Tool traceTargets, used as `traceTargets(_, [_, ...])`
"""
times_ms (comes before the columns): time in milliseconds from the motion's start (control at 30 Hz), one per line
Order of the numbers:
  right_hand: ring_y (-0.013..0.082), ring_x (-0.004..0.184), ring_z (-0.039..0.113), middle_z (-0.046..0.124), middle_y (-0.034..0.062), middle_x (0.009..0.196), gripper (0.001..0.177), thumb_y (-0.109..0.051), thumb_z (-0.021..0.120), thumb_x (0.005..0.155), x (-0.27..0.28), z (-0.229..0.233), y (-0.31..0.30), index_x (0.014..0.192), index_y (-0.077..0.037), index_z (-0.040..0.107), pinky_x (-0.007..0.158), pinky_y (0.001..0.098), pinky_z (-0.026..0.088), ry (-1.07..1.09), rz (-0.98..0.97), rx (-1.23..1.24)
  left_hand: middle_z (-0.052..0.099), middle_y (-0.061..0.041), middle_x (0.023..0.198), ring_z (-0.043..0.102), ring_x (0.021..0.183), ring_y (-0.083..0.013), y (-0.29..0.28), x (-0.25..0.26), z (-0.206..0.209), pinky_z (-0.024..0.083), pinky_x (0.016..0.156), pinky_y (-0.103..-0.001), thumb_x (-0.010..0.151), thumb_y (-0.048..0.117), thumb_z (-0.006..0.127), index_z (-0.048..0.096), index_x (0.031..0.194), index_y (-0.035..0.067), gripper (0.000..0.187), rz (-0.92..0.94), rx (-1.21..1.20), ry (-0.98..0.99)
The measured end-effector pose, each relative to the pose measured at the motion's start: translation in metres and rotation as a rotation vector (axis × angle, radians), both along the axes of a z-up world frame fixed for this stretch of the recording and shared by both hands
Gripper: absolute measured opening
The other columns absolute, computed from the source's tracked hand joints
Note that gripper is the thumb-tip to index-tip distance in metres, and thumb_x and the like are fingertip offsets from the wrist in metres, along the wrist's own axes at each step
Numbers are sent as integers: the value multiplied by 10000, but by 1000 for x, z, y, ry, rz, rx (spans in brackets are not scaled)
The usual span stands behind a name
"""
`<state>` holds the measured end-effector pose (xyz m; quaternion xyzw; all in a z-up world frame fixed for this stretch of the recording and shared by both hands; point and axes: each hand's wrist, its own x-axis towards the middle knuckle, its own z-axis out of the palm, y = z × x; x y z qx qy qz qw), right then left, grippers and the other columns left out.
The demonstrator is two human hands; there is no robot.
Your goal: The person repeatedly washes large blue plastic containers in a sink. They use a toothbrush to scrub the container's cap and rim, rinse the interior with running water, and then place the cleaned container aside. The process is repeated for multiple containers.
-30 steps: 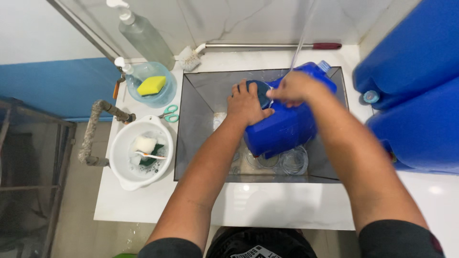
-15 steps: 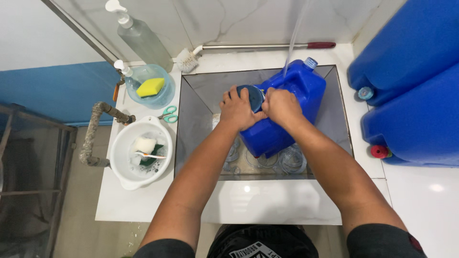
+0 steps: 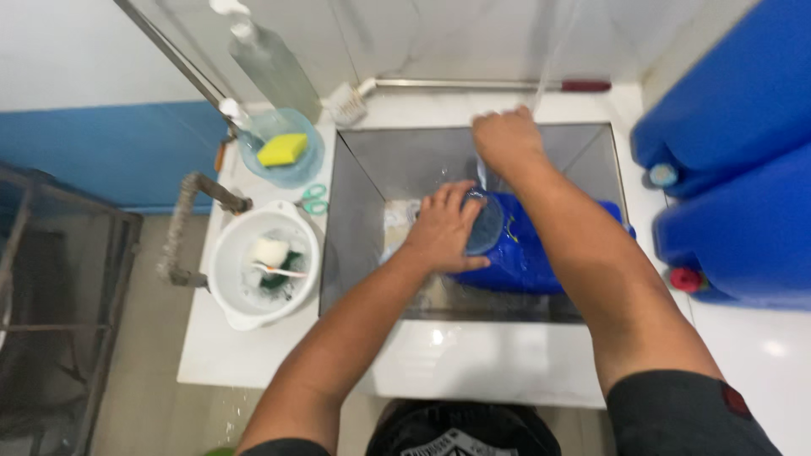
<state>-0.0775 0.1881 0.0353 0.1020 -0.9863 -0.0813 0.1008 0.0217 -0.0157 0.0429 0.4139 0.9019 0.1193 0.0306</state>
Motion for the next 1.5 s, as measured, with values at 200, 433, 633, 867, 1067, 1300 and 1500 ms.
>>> traceTargets(200, [470,1016,686,704,266,1121,354,-277,456,1075,13,-49,37,1143,-9,676,883,579,522,-142,-468,-474,313,-187,1535,312,1394,-440,-13,-19,22,328,1098,-556,561,594,902,301,1583,235,1240,-139,-77,-22])
traceTargets(433, [452,1091,654,690,276,1145,541,-520,495,1027,108,16,6,1182,-13,602,941,533,507,-546,-261,-573,289,-201,1541,322,1406,-444,-12,-32,36,377,1084,-561,510,568,959,239,1582,220,1338,-127,-317,-58])
traceTargets(633, [400,942,695,714,177,998,410,-449,544,992,151,27,-19,1101,-57,600,811,525,538,-250,-69,-243,385,-162,1539,455,1341,-431,-8,-48,48,512,1026,-491,439,560,966,263,1598,221,1398,32,-463,-130])
traceTargets(867, [365,932,697,703,149,987,370,-447,553,982,137,15,-37,1125,-111,615,775,500,544,-201,-28,-231,342,-180,1592,427,1389,-420,-1,-54,43,448,1085,-524,618,830,815,273,1559,64,1329,465,-410,-296])
traceTargets(1067, [360,940,694,705,133,1001,413,-473,568,940,140,9,-33,1174,-138,624,777,489,543,-238,133,-201,288,-155,1642,346,1486,-431,-37,-40,53,411,1085,-602,485,674,908,195,1621,178,1429,-362,-627,153])
traceTargets(1300, [355,961,696,709,132,1005,411,-480,582,942,139,4,-32,1154,-131,631,785,482,546,-192,48,-244,319,-274,1574,377,1427,-470,-18,-45,47,399,1083,-546,626,802,829,192,1634,130,1368,345,-350,-306])
traceTargets(1500, [355,986,688,706,135,1006,409,-484,591,946,149,8,-27,1143,-127,626,798,488,539,-201,11,-247,411,-227,1579,453,1443,-396,-7,-57,37,497,1098,-461,659,771,731,209,1643,107,1296,106,-605,-166])
